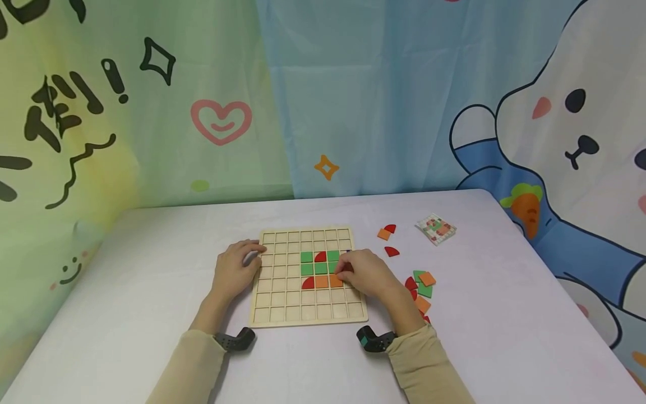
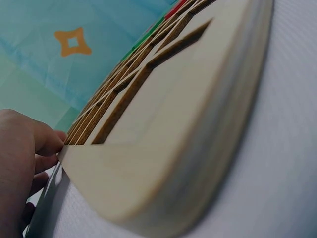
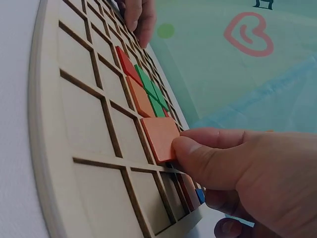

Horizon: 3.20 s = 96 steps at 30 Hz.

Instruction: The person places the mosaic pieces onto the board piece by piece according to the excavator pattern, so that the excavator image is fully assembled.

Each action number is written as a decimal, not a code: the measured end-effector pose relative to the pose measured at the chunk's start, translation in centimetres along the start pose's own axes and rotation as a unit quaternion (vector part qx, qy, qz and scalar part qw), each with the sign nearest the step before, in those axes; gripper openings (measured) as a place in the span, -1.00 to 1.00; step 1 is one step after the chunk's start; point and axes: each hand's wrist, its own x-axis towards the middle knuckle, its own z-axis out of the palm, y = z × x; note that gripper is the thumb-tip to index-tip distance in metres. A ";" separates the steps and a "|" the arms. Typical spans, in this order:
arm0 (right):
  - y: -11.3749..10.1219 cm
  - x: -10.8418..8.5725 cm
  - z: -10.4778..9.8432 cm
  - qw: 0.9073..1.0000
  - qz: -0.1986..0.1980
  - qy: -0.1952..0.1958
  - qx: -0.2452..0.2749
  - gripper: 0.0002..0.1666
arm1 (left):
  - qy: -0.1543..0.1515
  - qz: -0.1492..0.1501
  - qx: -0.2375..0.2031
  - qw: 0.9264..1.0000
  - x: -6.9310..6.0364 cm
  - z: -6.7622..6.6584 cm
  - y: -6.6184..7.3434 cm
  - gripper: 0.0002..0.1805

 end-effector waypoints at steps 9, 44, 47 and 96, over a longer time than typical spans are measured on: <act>-0.3 0.0 0.1 1.000 -0.011 0.005 -0.025 -0.88 | -0.007 -0.007 -0.002 1.000 0.0 -0.1 -0.1 -0.72; 7.5 -2.4 -3.1 0.971 0.207 0.110 -0.039 -0.59 | -0.008 0.001 -0.007 1.000 0.0 0.1 -0.2 -0.71; 7.4 -2.4 -3.2 0.971 0.211 0.108 -0.038 -0.58 | -0.007 0.001 -0.008 1.000 -0.1 0.1 -0.2 -0.72; 1.7 -1.1 -2.3 0.997 0.052 -0.053 0.023 -0.89 | -0.011 -0.004 -0.008 1.000 0.0 0.1 -0.1 -0.71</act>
